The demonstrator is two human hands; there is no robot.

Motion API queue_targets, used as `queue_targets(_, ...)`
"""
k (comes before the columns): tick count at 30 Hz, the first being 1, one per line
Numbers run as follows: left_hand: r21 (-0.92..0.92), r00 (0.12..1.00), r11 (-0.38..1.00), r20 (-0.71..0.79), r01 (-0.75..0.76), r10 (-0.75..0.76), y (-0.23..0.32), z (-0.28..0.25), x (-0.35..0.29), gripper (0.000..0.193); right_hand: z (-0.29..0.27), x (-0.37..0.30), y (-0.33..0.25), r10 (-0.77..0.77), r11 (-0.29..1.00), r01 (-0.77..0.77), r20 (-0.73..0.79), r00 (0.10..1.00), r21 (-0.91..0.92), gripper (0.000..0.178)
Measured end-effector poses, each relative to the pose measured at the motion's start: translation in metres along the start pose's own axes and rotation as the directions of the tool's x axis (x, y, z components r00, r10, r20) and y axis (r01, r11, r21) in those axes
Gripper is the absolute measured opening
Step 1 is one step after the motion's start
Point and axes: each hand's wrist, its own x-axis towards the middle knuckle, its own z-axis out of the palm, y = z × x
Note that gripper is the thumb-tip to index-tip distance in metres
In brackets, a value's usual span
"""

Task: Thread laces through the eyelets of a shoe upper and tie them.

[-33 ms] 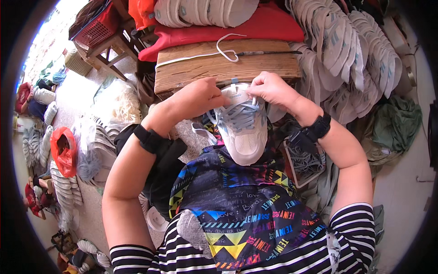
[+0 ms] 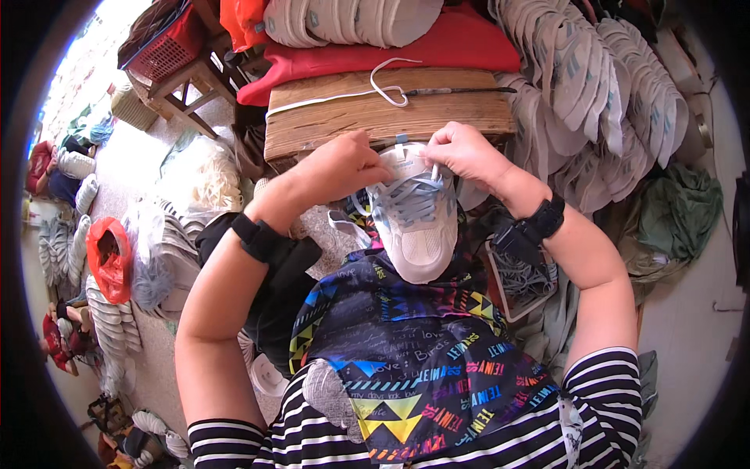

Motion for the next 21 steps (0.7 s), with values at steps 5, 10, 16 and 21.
queue_targets(5,0.077,0.959,0.986,-0.255,0.149,-0.125,0.010,0.031,0.015,0.025,0.011,0.006,-0.022,-0.389,0.891,0.295,-0.245,0.888,-0.346,0.020)
queue_targets(10,-0.543,0.759,0.840,-0.553,-0.015,-0.344,0.035,0.017,0.033,0.028,-0.004,-0.006,-0.065,-0.509,0.828,0.560,-0.396,0.764,0.017,0.014)
queue_targets(16,-0.336,0.743,0.930,-0.583,0.149,-0.330,0.035,0.047,-0.022,0.024,-0.009,-0.037,-0.031,-0.515,0.841,0.452,-0.181,0.838,-0.297,0.015)
queue_targets(21,-0.127,0.833,0.989,-0.536,0.081,-0.137,0.030,0.079,-0.041,0.028,0.023,-0.068,-0.008,-0.608,0.673,0.466,-0.070,0.791,-0.574,0.022)
